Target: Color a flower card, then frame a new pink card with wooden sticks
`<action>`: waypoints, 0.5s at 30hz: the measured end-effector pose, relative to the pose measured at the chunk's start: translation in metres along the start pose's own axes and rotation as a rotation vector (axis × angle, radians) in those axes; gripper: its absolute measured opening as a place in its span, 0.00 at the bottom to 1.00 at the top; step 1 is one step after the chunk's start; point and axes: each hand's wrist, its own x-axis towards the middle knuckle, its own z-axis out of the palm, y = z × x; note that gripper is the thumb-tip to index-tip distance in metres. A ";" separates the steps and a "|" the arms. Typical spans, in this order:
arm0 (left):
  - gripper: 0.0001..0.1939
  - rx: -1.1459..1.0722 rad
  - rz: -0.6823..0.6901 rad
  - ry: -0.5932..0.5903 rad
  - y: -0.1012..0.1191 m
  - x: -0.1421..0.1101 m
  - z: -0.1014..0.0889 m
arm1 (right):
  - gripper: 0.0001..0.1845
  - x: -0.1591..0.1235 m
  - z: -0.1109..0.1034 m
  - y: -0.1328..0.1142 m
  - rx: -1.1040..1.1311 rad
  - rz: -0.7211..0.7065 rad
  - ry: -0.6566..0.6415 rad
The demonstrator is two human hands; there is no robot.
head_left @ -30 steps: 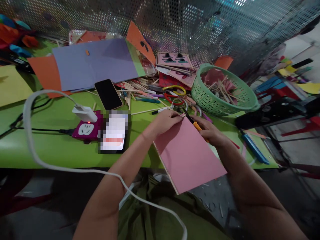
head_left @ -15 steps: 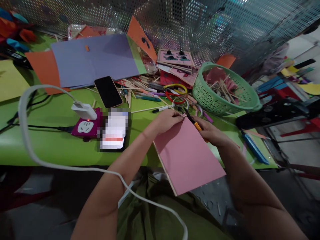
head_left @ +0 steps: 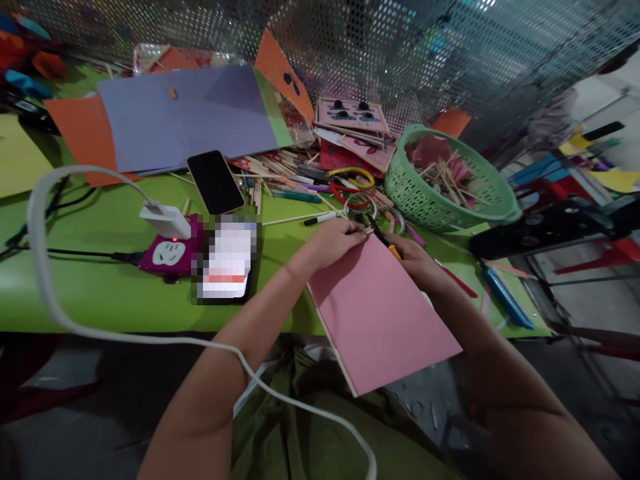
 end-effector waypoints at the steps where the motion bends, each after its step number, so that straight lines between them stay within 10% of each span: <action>1: 0.13 0.012 -0.004 -0.004 0.000 0.000 0.000 | 0.30 0.000 0.000 0.001 -0.003 -0.008 0.008; 15: 0.17 0.000 -0.026 0.015 0.000 0.000 -0.002 | 0.27 0.006 0.011 0.016 0.046 0.003 0.149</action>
